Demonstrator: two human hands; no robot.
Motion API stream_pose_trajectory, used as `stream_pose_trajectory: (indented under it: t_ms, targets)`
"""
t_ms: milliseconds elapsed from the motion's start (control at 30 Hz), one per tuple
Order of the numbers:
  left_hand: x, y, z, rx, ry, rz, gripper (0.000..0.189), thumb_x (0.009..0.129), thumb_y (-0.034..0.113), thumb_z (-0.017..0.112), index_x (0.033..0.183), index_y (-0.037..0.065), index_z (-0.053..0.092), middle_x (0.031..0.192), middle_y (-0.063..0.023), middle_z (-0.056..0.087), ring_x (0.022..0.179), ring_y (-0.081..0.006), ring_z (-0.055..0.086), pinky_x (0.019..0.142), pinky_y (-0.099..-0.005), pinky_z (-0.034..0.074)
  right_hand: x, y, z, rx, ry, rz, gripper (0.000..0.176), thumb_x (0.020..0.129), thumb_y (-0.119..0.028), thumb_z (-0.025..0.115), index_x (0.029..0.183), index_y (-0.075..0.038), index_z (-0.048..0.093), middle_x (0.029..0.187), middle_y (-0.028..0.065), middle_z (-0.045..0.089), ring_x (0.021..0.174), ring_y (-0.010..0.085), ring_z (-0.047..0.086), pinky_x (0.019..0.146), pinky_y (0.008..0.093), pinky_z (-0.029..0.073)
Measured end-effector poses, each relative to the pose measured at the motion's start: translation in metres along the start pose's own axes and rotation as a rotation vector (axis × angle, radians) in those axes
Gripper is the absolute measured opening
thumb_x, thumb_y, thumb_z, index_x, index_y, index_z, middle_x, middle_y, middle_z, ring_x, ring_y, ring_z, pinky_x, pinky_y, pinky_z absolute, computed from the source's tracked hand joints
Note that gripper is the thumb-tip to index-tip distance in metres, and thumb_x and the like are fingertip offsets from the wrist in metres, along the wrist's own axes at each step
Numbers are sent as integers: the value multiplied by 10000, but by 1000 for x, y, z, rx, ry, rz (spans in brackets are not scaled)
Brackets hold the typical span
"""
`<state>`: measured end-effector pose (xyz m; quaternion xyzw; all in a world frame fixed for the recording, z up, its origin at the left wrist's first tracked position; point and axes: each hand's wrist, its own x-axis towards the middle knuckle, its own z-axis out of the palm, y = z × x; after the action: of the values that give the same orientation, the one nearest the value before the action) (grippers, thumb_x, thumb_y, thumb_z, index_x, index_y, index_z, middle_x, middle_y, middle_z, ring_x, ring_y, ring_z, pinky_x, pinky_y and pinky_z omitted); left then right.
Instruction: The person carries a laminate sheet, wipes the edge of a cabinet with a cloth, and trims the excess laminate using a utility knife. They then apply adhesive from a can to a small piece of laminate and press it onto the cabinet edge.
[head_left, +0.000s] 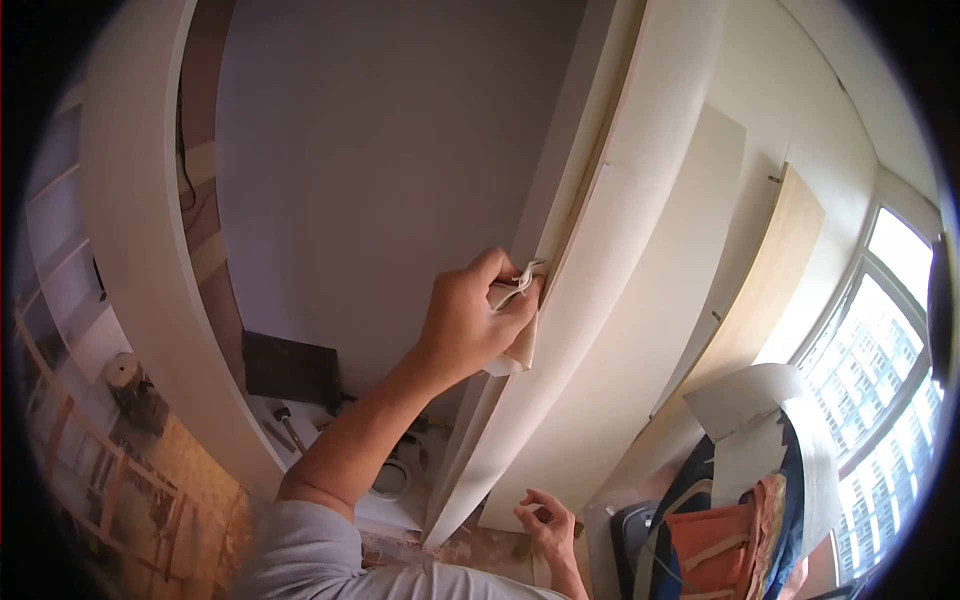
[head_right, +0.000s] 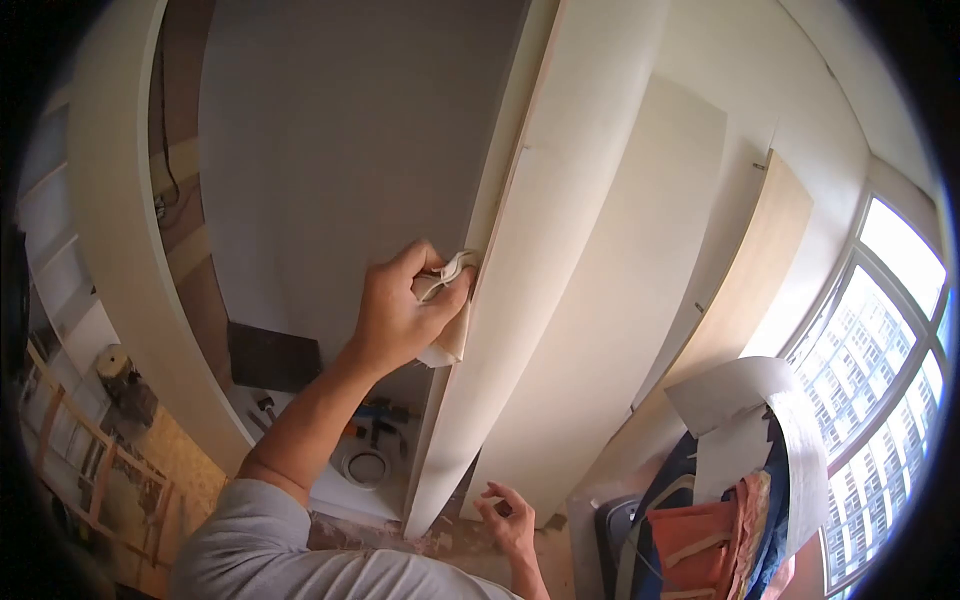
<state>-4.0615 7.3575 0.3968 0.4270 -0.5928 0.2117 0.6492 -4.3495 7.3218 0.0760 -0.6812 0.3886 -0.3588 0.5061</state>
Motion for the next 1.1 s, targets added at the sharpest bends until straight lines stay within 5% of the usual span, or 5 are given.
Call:
stream_pose_trajectory:
  t_ms: [233, 400, 467, 567, 1100]
  targets:
    - [102, 22, 5, -69, 116, 170, 251, 941, 144, 785, 827, 6, 609, 744, -124, 695, 670, -176, 684, 627, -354, 534, -2, 11, -4, 1, -69, 63, 431, 894, -115, 870, 1299, -31, 748, 1093, 0, 764, 693, 49, 620, 649, 239, 526]
    - [31, 6, 2, 48, 42, 74, 257, 928, 127, 809, 822, 10, 607, 751, -133, 697, 657, -181, 672, 634, -341, 538, 3, 4, -1, -36, -63, -33, 472, 891, -78, 870, 1323, 34, 718, 1096, 26, 761, 734, 82, 675, 677, 246, 559]
    - [-18, -7, 4, 6, 7, 28, 223, 948, 124, 785, 881, 10, 606, 736, -144, 711, 661, -299, 748, 579, -377, 557, -1, 6, 1, -21, -64, -3, 465, 896, -72, 864, 1328, 24, 721, 1102, 24, 759, 746, 80, 677, 680, 247, 557]
    - [-23, -4, 4, -105, -12, -100, 210, 947, 122, 798, 897, 14, 626, 778, -137, 717, 678, -179, 691, 630, -335, 538, -9, 7, -2, 48, -119, 67, 463, 896, -72, 863, 1329, 17, 724, 1102, 24, 760, 762, 83, 685, 681, 252, 562]
    - [205, 28, 7, -29, 218, 327, 298, 884, 199, 805, 1096, -2, 747, 990, -247, 785, 953, -377, 776, 843, -491, 613, -15, -15, 23, -139, -192, -6, 479, 894, -131, 867, 1343, -27, 733, 1122, -13, 755, 745, 55, 642, 711, 251, 537]
